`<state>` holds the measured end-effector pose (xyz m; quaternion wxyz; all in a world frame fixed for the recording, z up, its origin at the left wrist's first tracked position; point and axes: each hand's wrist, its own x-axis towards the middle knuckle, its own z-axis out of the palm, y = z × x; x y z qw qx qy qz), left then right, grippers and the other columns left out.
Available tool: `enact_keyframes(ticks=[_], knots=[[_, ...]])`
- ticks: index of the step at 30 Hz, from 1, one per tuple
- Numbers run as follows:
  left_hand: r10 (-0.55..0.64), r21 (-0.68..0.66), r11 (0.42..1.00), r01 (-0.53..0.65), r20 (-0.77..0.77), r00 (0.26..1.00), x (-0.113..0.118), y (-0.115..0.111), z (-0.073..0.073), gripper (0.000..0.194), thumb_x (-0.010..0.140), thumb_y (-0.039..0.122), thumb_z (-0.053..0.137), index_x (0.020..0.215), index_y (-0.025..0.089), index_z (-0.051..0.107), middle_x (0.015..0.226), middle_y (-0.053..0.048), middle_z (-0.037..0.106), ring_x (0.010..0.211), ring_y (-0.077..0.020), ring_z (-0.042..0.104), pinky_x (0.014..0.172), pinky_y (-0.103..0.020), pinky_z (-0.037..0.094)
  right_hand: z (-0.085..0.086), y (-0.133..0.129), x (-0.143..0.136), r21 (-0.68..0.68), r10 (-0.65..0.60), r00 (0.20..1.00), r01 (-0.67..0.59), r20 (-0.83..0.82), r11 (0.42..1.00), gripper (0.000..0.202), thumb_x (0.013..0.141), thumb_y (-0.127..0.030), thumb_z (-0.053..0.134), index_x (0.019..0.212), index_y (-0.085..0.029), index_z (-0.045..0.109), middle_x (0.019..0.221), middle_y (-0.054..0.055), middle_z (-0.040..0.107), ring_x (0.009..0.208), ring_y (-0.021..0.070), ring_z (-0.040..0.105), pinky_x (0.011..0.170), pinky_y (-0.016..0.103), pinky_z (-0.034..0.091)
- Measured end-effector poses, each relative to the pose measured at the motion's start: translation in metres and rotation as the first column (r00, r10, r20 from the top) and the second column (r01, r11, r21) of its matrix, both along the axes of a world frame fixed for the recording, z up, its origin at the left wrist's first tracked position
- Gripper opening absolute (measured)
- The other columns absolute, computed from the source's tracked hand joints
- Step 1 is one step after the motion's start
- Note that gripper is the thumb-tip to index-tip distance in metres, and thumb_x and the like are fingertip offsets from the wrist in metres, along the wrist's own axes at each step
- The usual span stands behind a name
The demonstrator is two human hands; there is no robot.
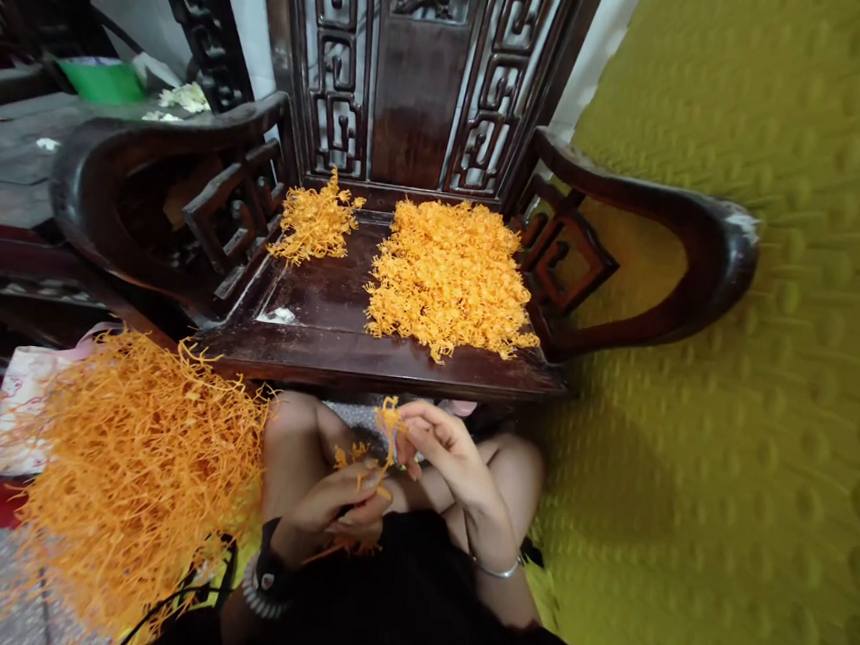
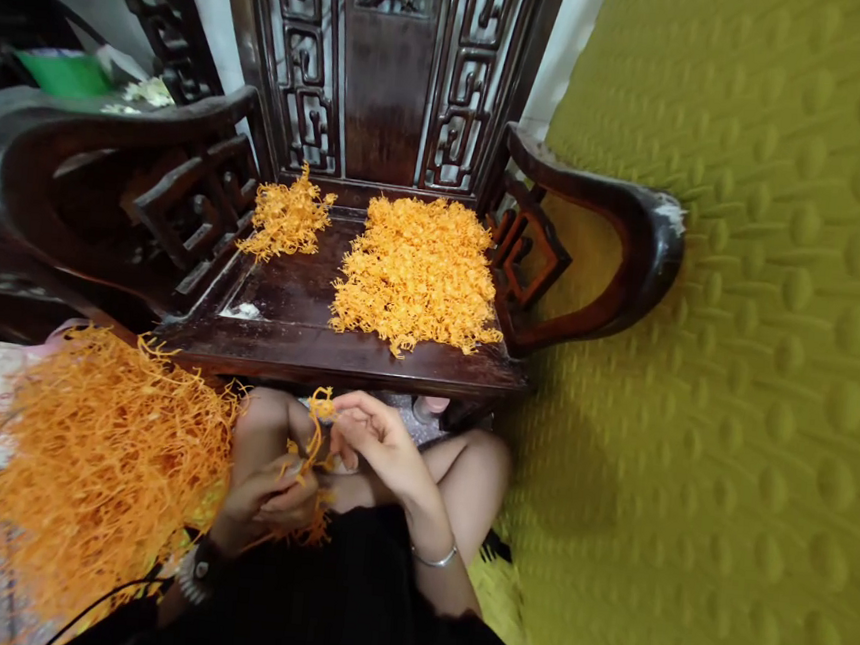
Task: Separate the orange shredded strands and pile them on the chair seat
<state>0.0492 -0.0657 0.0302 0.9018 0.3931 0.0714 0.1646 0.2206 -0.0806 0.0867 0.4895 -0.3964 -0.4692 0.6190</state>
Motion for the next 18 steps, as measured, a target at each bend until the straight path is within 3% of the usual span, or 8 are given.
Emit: enact_keyframes(ticks=[4, 12, 15, 18], knots=[[0.018, -0.011, 1.000, -0.019, -0.023, 1.000, 0.000, -0.004, 0.003, 0.064, 0.078, 0.068, 0.058, 0.044, 0.022, 0.030, 0.029, 0.008, 0.018, 0.026, -0.0046, 0.010, 0.033, -0.025, 0.005, 0.007, 0.001, 0.001, -0.027, -0.028, 0.999, 0.027, -0.047, 0.999, 0.040, 0.079, -0.055, 0.069, 0.093, -0.020, 0.056, 0.064, -0.003, 0.060, 0.049, 0.0098, 0.052, 0.049, 0.022, 0.040], [-0.011, -0.007, 1.000, 0.012, 0.054, 0.998, 0.002, -0.013, -0.001, 0.063, 0.083, 0.065, 0.055, 0.046, 0.021, 0.029, 0.031, 0.008, 0.018, 0.028, -0.0044, 0.013, 0.035, -0.023, 0.008, 0.010, 0.011, 0.002, 0.043, -0.028, 0.999, 0.027, 0.027, 0.999, 0.031, 0.080, -0.046, 0.069, 0.081, -0.019, 0.054, 0.058, -0.004, 0.057, 0.041, 0.0055, 0.045, 0.038, 0.017, 0.030], [-0.015, -0.007, 1.000, 0.016, 0.122, 0.992, -0.003, -0.020, -0.008, 0.064, 0.086, 0.062, 0.053, 0.045, 0.021, 0.027, 0.032, 0.008, 0.016, 0.029, -0.0041, 0.012, 0.035, -0.023, 0.008, 0.023, -0.004, 0.025, 0.135, -0.261, 0.964, 0.253, 0.044, 0.958, 0.032, 0.082, -0.048, 0.066, 0.078, -0.020, 0.052, 0.049, -0.006, 0.050, 0.033, 0.0045, 0.032, 0.033, 0.018, 0.021], [-0.066, 0.007, 0.998, 0.066, 0.208, 0.976, -0.011, -0.027, -0.014, 0.067, 0.084, 0.063, 0.055, 0.039, 0.021, 0.030, 0.028, 0.006, 0.018, 0.026, -0.0045, 0.015, 0.033, -0.024, 0.008, 0.039, -0.019, 0.059, 0.258, -0.516, 0.848, 0.476, 0.121, 0.841, 0.031, 0.084, -0.052, 0.060, 0.083, -0.022, 0.055, 0.047, -0.006, 0.044, 0.033, 0.0069, 0.030, 0.032, 0.020, 0.023]])
